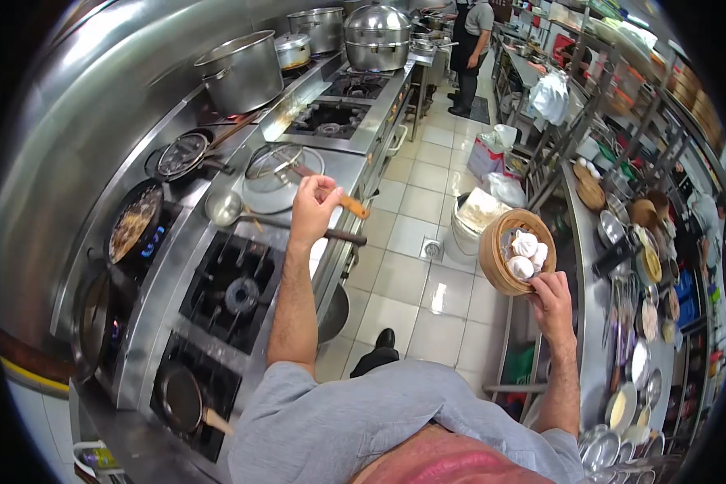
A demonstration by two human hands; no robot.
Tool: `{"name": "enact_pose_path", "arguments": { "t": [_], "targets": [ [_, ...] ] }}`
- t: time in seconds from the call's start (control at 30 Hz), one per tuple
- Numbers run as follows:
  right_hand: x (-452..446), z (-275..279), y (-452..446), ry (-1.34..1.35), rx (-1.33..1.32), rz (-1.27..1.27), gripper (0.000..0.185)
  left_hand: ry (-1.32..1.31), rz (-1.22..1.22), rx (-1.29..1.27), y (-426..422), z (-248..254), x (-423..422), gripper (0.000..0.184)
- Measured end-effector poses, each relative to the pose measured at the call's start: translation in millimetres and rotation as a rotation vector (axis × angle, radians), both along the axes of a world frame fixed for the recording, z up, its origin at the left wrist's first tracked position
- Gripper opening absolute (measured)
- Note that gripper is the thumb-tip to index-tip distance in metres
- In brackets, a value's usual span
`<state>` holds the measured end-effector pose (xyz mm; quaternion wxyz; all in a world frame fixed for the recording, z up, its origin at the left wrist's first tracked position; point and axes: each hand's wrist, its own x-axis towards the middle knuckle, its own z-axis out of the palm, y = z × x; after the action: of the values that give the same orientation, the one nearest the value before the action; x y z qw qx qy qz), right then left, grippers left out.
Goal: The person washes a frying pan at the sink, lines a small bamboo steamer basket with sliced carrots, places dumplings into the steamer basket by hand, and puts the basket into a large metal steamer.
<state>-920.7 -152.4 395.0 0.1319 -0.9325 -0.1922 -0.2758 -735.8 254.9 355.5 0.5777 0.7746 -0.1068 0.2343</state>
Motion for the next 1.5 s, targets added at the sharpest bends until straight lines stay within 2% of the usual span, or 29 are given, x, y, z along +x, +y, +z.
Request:
{"name": "enact_pose_path", "arguments": {
  "t": [0.07, 0.13, 0.2, 0.27, 0.4, 0.53, 0.67, 0.93, 0.97, 1.0, 1.07, 1.13, 1.5],
  "targets": [
    [62, 0, -6, -0.009, -0.001, 0.008, 0.035, -0.015, -0.040, -0.073, -7, 7, 68, 0.021],
    [119, 2, -14, -0.006, -0.006, 0.011, 0.035, -0.032, 0.015, 0.128, -23, 24, 125, 0.021],
    [177, 6, -24, -0.008, 0.022, 0.035, 0.035, -0.009, -0.019, 0.082, -48, 33, 188, 0.021],
    [229, 11, -33, 0.011, 0.030, 0.034, 0.035, -0.131, -0.086, 0.177, -74, 37, 249, 0.022],
    [337, 17, -63, 0.015, 0.009, 0.051, 0.035, -0.062, -0.128, 0.307, -125, 55, 350, 0.023],
    [442, 12, -104, -0.018, -0.020, 0.132, 0.034, -0.130, -0.119, 0.441, -166, 55, 441, 0.027],
    [545, 17, -141, -0.040, -0.035, 0.193, 0.033, -0.003, -0.057, 0.498, -186, 72, 521, 0.031],
    [739, 20, -179, -0.051, -0.070, 0.215, 0.034, -0.077, 0.096, 0.710, -166, 103, 725, 0.036],
    [763, 19, -180, -0.057, -0.067, 0.218, 0.034, -0.243, 0.140, 0.750, -158, 101, 759, 0.035],
    [787, 20, -180, -0.062, -0.067, 0.219, 0.035, -0.257, 0.154, 0.771, -152, 107, 787, 0.036],
    [833, 23, -177, -0.077, -0.091, 0.208, 0.035, -0.261, 0.181, 0.785, -140, 122, 844, 0.037],
    [877, 32, -171, -0.067, -0.101, 0.203, 0.036, -0.118, 0.166, 0.761, -132, 143, 896, 0.042],
    [1101, 60, -163, -0.088, -0.114, 0.217, 0.034, -0.188, 0.339, 0.934, -122, 196, 1170, 0.049]
  ]
}}
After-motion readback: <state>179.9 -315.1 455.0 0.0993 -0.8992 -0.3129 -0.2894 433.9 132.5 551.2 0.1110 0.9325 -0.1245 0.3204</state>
